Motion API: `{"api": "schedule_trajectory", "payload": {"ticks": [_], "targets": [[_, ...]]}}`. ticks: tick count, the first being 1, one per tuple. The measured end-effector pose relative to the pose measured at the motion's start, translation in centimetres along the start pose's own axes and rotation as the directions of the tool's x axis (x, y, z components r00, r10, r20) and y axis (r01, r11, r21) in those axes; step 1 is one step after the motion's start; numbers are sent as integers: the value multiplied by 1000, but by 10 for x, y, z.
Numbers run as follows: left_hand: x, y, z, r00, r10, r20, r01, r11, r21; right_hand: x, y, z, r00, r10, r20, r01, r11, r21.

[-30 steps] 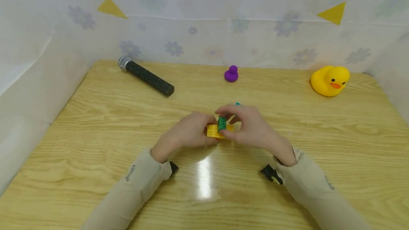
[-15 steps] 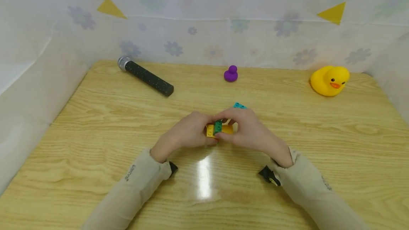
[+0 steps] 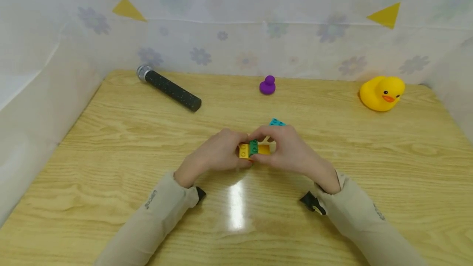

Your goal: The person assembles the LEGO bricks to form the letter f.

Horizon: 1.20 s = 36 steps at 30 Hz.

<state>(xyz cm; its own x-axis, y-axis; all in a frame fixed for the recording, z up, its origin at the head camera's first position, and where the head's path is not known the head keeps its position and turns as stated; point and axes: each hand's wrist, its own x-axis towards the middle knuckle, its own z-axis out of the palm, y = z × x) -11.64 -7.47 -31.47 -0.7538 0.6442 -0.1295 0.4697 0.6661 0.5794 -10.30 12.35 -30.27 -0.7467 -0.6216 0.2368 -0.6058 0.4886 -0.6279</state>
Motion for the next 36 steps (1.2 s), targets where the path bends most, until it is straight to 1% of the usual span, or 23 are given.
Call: {"api": "schedule_trajectory", "payload": {"ticks": [10,14,18,21,26,29,36], "targets": [[0,-1,1,1000,22,-14,-22,1000,7,1,5,6,999,-36,-17,36,999,25],[0,-2,1,1000,22,-14,-22,1000,6,1,5,6,1000,-9,-10,9,1000,18],[0,-2,0,1000,6,-8,-6,1000,7,1,5,6,999,32,4,-32,999,3],[1,-2,0,1000,4,-13,-4,1000,14,2,6,7,1000,26,0,-26,1000,1],[0,-1,0,1000,9,-13,-9,1000,5,2,7,7,999,2,-33,-3,1000,-7],[1,-1,1,1000,13,-10,-13,1000,4,1,6,8,999,18,-45,-18,1000,-10],[2,-2,1,1000,15,-9,-15,1000,0,1,4,10,998,52,-43,-52,999,-2]]}}
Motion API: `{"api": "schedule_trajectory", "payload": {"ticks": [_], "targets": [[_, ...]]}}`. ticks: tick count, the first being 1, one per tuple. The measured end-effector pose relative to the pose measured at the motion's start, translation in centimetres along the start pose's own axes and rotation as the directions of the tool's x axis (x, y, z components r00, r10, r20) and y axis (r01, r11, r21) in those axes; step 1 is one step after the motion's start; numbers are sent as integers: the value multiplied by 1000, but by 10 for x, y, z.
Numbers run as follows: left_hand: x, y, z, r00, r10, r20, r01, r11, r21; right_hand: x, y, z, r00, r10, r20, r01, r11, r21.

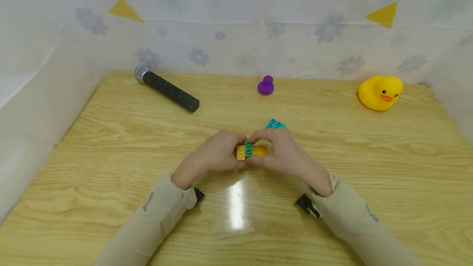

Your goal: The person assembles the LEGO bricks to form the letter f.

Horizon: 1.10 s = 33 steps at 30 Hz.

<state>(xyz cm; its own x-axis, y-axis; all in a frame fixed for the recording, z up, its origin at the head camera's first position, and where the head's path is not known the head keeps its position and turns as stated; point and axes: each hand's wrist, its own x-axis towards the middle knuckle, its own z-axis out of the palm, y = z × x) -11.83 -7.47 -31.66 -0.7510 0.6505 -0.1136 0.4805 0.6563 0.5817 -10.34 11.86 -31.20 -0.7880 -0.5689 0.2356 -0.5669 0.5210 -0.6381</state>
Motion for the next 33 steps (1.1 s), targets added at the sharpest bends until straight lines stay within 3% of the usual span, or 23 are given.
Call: {"api": "schedule_trajectory", "payload": {"ticks": [9,16,24,33], "targets": [[-2,-1,0,1000,-8,1,8,1000,1,1,0,0,1000,7,13,-7,1000,-8],[-3,0,0,998,21,-56,-22,1000,-8,0,0,-1,999,45,2,-45,999,-25],[-2,1,-2,998,1,-56,-1,1000,-3,0,7,-12,996,41,74,-42,999,11],[0,3,-3,999,-39,-37,40,999,12,-1,23,-44,991,116,-60,-118,992,-39]]}}
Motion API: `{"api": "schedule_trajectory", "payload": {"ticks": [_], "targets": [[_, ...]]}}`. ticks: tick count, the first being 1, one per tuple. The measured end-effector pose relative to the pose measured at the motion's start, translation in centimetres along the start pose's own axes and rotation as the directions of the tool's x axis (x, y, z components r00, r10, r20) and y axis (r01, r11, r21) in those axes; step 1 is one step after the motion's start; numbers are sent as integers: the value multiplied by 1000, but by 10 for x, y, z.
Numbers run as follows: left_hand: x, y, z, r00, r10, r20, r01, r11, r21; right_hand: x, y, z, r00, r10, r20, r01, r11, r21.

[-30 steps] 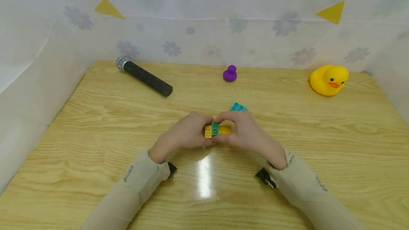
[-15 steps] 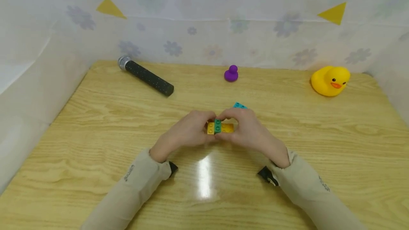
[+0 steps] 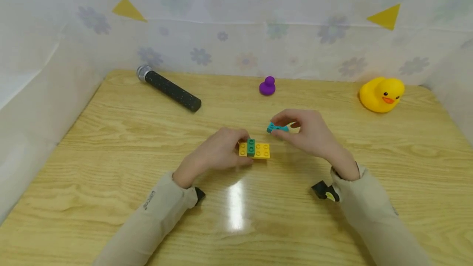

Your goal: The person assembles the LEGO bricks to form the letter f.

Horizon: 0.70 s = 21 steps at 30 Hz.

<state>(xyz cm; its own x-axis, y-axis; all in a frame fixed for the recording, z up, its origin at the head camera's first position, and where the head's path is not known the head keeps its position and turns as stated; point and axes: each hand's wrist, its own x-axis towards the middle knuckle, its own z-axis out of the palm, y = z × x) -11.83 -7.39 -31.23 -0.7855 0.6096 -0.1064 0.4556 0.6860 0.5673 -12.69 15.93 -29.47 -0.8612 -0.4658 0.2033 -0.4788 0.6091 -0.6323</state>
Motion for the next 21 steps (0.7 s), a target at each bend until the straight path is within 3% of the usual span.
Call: {"api": "schedule_trajectory", "payload": {"ticks": [5,21], "targets": [[0,0,0,1000,-12,11,12,1000,7,0,9,-2,999,31,-38,-32,999,-32],[1,1,0,1000,-19,15,19,1000,10,3,27,11,993,83,86,-72,989,-128]]}}
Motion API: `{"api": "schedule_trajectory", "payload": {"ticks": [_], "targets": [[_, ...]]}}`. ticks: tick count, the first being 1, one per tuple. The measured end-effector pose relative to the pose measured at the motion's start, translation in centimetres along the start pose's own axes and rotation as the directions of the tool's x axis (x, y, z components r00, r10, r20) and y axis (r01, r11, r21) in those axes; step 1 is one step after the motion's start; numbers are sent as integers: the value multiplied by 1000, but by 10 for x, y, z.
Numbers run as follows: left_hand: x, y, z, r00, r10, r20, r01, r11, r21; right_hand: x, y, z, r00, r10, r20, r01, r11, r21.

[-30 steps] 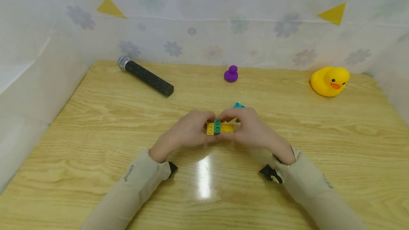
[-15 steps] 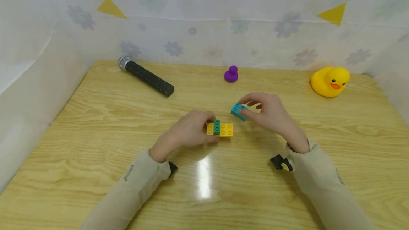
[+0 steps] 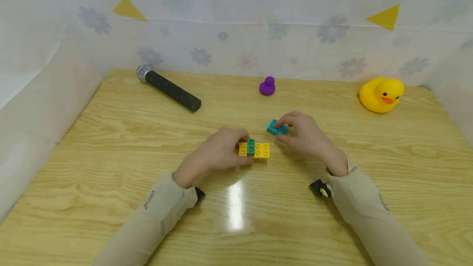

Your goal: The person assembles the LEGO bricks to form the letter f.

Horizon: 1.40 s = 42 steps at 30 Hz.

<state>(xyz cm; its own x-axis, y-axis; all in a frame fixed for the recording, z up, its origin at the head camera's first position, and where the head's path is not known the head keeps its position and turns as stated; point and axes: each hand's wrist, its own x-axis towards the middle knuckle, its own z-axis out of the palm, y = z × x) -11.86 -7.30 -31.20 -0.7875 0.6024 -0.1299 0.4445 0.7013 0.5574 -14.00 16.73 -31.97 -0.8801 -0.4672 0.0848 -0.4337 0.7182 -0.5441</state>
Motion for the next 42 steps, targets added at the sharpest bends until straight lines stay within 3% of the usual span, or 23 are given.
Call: {"api": "schedule_trajectory", "payload": {"ticks": [6,18,28,35,42], "targets": [[-1,0,-1,1000,3,-9,-3,1000,5,2,1,0,999,7,40,-6,999,-34],[-1,0,0,1000,4,-7,-5,1000,-7,0,-4,-2,987,121,109,-114,991,-67],[-2,1,-1,1000,14,-9,-14,1000,-1,0,-4,-4,979,124,160,-110,989,-97],[-1,1,0,1000,7,-5,-7,1000,-7,-3,-9,-9,999,39,35,-37,998,-44],[-1,1,0,1000,4,-2,-4,1000,-11,-5,-18,-14,996,-30,-84,31,999,12]]}}
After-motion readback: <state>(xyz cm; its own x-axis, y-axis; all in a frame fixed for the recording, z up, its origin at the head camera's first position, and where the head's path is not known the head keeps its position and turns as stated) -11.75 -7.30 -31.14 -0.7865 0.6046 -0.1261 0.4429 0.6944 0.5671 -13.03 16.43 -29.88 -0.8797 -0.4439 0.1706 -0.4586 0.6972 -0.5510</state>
